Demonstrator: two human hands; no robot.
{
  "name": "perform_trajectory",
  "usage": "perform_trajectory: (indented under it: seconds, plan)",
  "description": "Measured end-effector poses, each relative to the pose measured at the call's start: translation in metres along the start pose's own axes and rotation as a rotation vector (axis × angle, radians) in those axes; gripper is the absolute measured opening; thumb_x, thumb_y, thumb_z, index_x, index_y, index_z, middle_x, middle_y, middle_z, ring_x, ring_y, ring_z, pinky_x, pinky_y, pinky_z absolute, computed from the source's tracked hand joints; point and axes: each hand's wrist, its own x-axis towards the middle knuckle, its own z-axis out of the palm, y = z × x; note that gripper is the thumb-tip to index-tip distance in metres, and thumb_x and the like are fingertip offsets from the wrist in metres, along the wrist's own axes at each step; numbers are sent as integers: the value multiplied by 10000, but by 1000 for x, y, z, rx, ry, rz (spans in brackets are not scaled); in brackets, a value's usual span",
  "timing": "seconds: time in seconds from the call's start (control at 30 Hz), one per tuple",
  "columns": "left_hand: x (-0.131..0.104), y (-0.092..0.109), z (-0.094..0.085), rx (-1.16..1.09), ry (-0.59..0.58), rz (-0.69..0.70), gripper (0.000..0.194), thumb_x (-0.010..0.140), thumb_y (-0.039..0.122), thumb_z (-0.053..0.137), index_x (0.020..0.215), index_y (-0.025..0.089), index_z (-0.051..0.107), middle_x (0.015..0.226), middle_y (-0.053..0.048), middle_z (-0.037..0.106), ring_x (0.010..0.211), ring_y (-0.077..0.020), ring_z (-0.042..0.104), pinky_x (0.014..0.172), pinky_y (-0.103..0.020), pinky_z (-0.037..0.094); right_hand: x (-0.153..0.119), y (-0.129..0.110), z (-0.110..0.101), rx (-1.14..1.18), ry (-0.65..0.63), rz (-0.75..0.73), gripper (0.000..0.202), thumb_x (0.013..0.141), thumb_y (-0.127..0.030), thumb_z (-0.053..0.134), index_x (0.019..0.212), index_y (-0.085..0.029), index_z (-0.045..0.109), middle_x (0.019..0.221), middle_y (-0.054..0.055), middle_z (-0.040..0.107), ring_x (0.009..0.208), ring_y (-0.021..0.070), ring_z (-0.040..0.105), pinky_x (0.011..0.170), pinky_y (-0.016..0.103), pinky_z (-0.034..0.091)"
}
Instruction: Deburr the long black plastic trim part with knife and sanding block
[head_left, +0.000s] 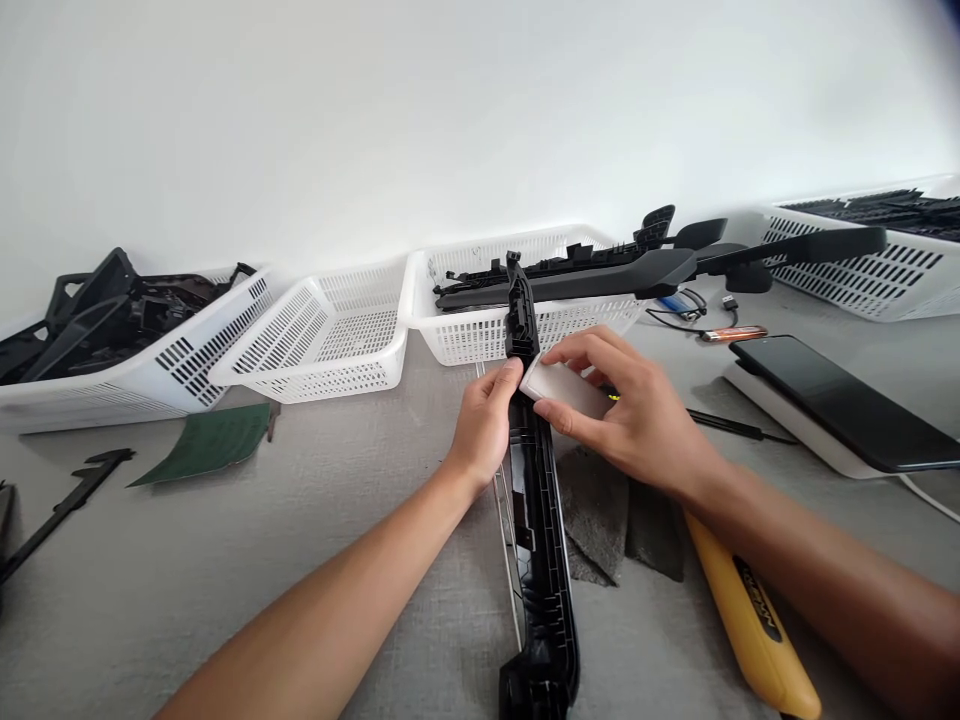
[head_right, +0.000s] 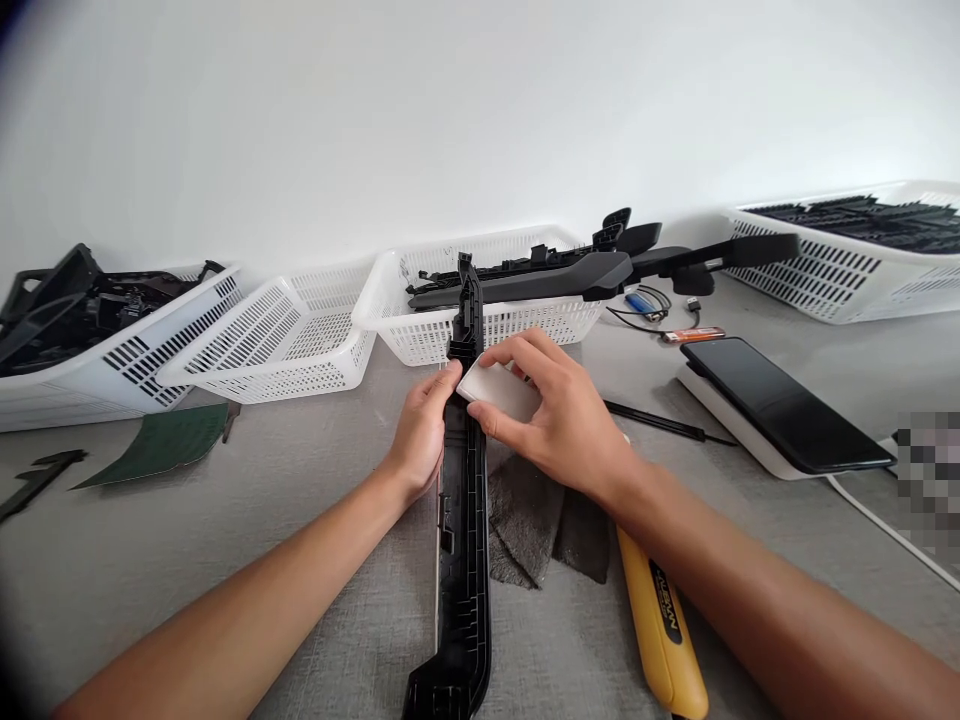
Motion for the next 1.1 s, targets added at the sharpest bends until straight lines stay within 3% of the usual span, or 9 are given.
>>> perform_trajectory:
  seconds: [0.13,0.23,0.37,0.5,0.73,0.87,1.0,1.1]
  plan:
    - [-1,3,1,23,-9,19,423,949,547,690,723,195,627,724,16,542,719,-150,472,724,-284,390,0,1,1,20,-22,10,227,932,-349,723,1126,-256,650,1076,50,659,923,238,620,776,386,525]
    - [-4,7,3,21,-56,-9,448,951,553,682,690,195,616,715,9,547,709,-156,474,719,-292,389,0,7,2,23,27,101,244,932,-404,735,1101,-248,651,1037,46,653,883,227,614,718,370,521]
    - [-7,11,5,49,-33,-18,448,926,538,720,656,197,612,684,14,537,693,-157,468,715,-293,389,0,11,3,30,63,169,256,927,-415,742,1095,-242,655,1051,52,645,845,213,609,685,364,519]
    - [-6,11,7,21,8,-18,431,911,550,726,685,195,629,705,18,551,713,-156,484,734,-287,398,0,5,2,35,27,93,219,926,-368,725,1082,-243,635,1006,45,621,845,212,585,713,361,496]
    - [-4,11,6,-15,97,-92,477,865,632,742,711,192,640,696,24,572,672,-140,490,668,-274,405,2,-3,-3,98,-167,-118,278,821,-196,686,1073,-241,579,1025,34,609,913,223,569,756,345,474]
    - [-3,15,6,-45,94,-131,462,838,625,774,732,184,682,710,17,615,670,-138,523,666,-270,424,2,-2,-2,105,-167,-123,318,810,-172,682,1100,-245,576,1060,38,606,967,235,585,839,364,490]
    - [-2,15,7,-85,95,-147,445,869,605,749,753,178,698,725,13,643,670,-142,547,661,-271,430,2,1,0,71,-77,-72,259,866,-210,678,1105,-246,586,1082,53,608,1014,250,597,896,391,486]
    - [-4,15,6,-78,115,-144,430,861,585,770,746,177,698,710,17,629,670,-141,544,657,-268,427,2,0,-1,96,-114,-91,261,858,-206,672,1095,-252,573,1073,52,606,1011,254,585,885,391,482]
